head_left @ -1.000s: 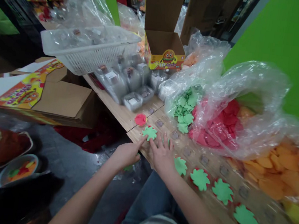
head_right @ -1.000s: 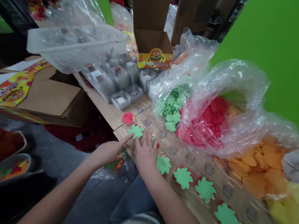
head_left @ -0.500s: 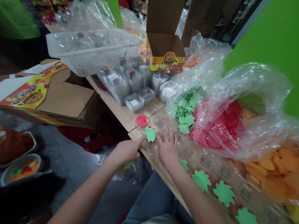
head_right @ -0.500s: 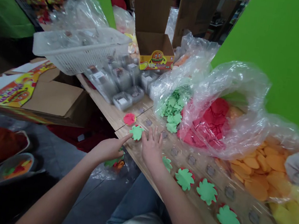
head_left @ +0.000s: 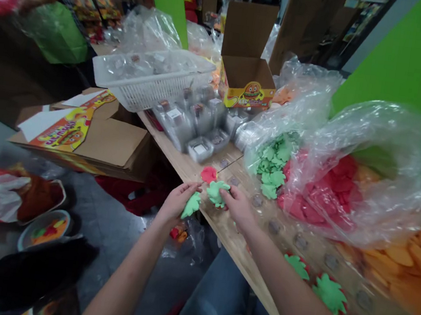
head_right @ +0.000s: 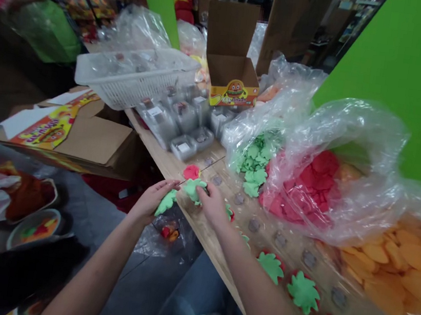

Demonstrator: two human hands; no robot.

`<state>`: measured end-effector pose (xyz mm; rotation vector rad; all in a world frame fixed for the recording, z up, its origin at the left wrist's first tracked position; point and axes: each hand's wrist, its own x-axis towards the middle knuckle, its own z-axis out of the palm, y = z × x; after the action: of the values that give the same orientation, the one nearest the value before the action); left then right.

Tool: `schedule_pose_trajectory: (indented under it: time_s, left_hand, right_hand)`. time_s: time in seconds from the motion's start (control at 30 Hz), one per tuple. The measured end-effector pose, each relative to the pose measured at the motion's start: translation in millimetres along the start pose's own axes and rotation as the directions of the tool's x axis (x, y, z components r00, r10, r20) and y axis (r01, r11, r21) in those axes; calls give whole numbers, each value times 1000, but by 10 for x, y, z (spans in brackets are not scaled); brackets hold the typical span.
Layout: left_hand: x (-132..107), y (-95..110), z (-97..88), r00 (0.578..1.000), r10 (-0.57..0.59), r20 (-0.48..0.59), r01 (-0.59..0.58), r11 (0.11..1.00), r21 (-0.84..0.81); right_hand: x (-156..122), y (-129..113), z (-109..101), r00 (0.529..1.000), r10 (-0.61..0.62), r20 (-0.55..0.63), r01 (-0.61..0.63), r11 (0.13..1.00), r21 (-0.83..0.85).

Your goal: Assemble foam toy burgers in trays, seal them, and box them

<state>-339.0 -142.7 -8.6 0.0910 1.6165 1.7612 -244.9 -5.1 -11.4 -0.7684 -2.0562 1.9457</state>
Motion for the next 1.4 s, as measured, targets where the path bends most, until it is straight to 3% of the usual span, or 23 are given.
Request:
schedule_pose_trajectory:
  time_s: [0.1,0.2,0.27,0.33,0.47,0.6,0.7,0.73,0.8,0.87,0.9,0.97,1.07,1.23,1.4]
  left_hand:
    - [24,-33,-159,999,-28,-37,28,999,16]
    - [48,-53,-200,998,-8,61,6,1000,18]
    - [110,-55,-159,991,30,134,-45,993,112]
    - [234,-46,-102,989,69,134,-100,967,236]
    - [571,19,-66,985,168,23,-163,895,415]
    - [708,131,-149,961,277,-8,-204,725,657]
    - [630,189,-199,946,317,71,-257,594,762]
    - [598,200,-202,942,312,127,-279,512,813]
    - [560,209,-188,938,247,243,-306,261,916]
    - [566,206,-159,942,147,301,-306,11,952]
    - [581,201,-143,946,109,305,-300,-60,952]
    - [620,191,-117,951,82,299,-292,-85,953]
    - [648,195,-102,951,63,303,-293,-130,947]
    - [541,248,-171,942,65,329,-315,-160,935]
    - [454,242,-228,942,35,334,-321,-196,927]
  right_hand:
    - [157,-46,-52,996,32,78,-31,999,-14]
    - [304,-89,-16,988,15,152,-2,996,-88]
    - [411,-101,39,982,-15,190,46,986,-160]
    - [541,-95,89,982,-60,177,103,964,-245]
    - [834,-51,135,990,-133,47,140,878,-458]
    - [968,-43,136,982,-183,-35,118,753,-648]
    - [876,-61,93,973,-229,-41,128,673,-728]
    - [816,-61,70,969,-242,-41,133,656,-743]
    - [680,-41,28,963,-267,-24,144,588,-796]
    - [555,5,17,962,-273,14,141,450,-882]
    - [508,33,27,963,-268,34,133,365,-921]
    - [458,76,73,964,-257,63,121,219,-968]
    - [459,69,137,957,-275,88,131,139,-982]
    - [393,-21,122,940,-319,120,175,149,-973]
    - [290,39,214,961,-239,140,193,215,-957]
